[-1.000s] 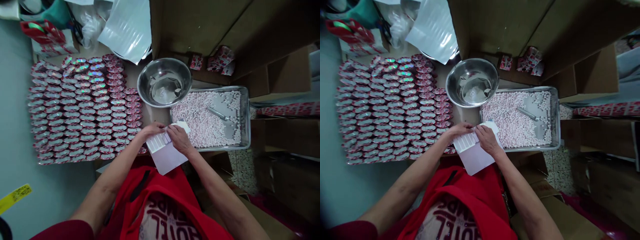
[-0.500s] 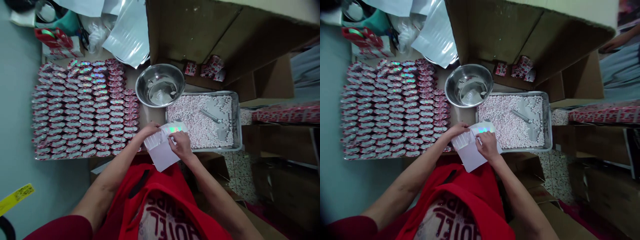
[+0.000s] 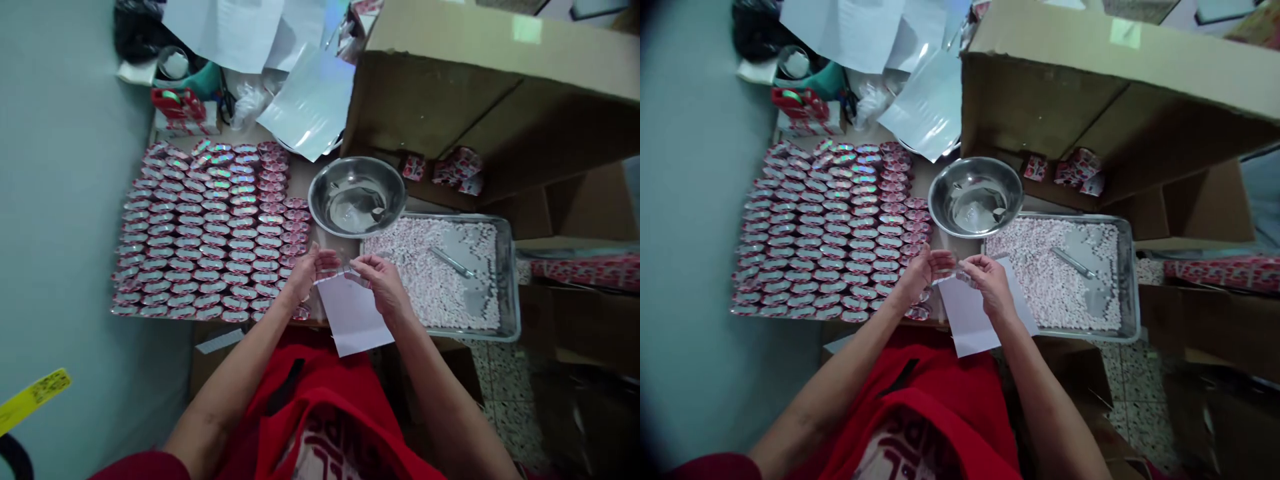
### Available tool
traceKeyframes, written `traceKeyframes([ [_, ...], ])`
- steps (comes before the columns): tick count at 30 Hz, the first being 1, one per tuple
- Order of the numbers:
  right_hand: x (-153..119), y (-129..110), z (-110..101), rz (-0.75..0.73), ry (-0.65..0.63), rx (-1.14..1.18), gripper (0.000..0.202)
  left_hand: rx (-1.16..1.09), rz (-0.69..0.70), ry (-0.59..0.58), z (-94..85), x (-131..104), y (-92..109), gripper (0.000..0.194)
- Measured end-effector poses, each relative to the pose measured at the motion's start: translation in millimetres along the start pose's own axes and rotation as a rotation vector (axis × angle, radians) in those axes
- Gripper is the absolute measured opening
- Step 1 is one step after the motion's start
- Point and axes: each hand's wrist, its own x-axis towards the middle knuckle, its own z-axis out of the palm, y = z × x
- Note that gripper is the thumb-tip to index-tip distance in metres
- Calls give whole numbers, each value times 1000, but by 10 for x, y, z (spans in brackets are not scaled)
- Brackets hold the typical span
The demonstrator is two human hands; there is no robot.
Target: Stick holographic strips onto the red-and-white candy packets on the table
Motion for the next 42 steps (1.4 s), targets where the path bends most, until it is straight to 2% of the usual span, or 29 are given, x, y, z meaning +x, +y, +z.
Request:
traceKeyframes([
  [3, 110, -3, 275, 17, -25, -24, 42, -89, -13, -38, -198, -7, 214, 73],
  [10, 263, -47, 880, 71, -42, -75, 40, -50, 67, 19, -682, -3, 579, 50],
  [14, 476, 30, 1223, 80, 21, -83, 42, -52, 97, 77, -976, 9, 835, 48],
  [17, 755, 166, 1499, 53, 124, -108, 44, -6, 150, 170, -1193, 93, 1005, 41],
  [19, 989, 271, 1684, 5, 186, -149, 44, 90, 189, 280, -1332, 202, 1091, 32],
  [21, 1239, 367, 1854, -76, 224, -217, 41, 244, 228, 418, -1460, 338, 1156, 25],
  [24, 1591, 472, 2046, -208, 255, -348, 38, 588, 329, 619, -1611, 538, 1229, 21],
  [27, 1860, 540, 2149, -258, 292, -506, 40, 902, 427, 790, -1700, 687, 1277, 17],
  [30, 2022, 596, 2185, -255, 339, -644, 38, 1061, 432, 873, -1747, 790, 1284, 16],
  [34, 2109, 660, 2184, -230, 372, -714, 34, 1101, 395, 850, -1797, 877, 1242, 16],
  [42, 2115, 677, 2177, -227, 355, -694, 37, 1135, 385, 854, -1818, 911, 1217, 15],
])
